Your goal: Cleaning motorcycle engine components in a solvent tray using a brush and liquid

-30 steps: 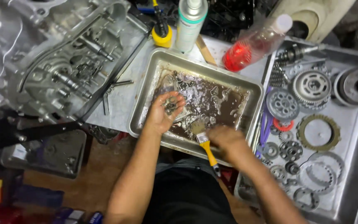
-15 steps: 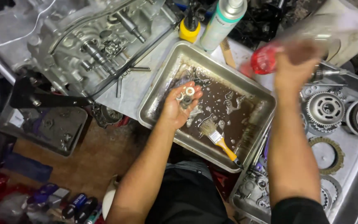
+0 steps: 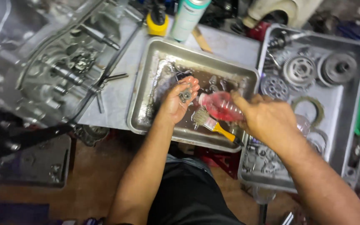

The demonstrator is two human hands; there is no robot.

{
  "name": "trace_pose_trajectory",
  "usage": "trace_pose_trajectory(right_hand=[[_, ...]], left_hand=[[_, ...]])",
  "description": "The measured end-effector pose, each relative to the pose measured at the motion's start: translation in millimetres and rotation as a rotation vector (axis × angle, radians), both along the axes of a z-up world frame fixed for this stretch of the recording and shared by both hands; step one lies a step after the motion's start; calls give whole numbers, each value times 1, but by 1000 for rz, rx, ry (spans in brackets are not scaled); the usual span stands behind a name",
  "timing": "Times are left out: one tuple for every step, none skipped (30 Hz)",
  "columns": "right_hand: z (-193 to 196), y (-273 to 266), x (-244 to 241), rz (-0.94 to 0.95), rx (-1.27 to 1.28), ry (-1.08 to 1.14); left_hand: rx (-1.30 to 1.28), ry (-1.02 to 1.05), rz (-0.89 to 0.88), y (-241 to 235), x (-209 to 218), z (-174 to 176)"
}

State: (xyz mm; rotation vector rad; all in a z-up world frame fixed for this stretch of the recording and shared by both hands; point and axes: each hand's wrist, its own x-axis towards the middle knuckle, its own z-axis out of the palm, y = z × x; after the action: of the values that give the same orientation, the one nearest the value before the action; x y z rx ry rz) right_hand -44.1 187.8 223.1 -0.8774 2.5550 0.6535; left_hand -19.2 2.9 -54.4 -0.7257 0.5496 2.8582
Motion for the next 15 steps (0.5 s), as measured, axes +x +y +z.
trace_pose_trajectory(right_hand=[[3, -3, 5, 25, 8, 36], [2, -4, 10, 12, 17, 37], [2, -5, 15, 19, 41, 46], [1, -7, 19, 27, 61, 59], [3, -8, 22, 15, 67, 63], [4, -9, 24, 8, 83, 78], [5, -10, 27, 2, 99, 92], [8, -12, 30, -3, 104, 97], [10, -14, 34, -14, 96, 101], [12, -17, 37, -22, 87, 103], [14, -21, 41, -24, 91, 106], [16, -25, 44, -16, 79, 109], [18, -28, 47, -8, 67, 113], [19, -31, 50, -12, 68, 115], [20, -33, 52, -27, 72, 113]], left_hand=[[-3, -2, -23, 2, 1, -6], [6, -1, -36, 5, 0, -9], [11, 2, -47, 8, 1, -12], [11, 9, -57, 9, -1, -14], [17, 13, -69, 8, 0, -12], [23, 19, -84, 8, 1, -10], [29, 24, -98, 7, 1, -8], [33, 29, -103, 5, 2, -6], [29, 37, -109, 3, 2, -4], [23, 42, -112, 0, 3, -2], [27, 45, -115, -1, 4, -2], [33, 50, -115, -3, 4, -3], [39, 55, -115, -4, 5, -3], [40, 57, -118, -5, 5, -3], [42, 62, -123, -5, 6, -3]])
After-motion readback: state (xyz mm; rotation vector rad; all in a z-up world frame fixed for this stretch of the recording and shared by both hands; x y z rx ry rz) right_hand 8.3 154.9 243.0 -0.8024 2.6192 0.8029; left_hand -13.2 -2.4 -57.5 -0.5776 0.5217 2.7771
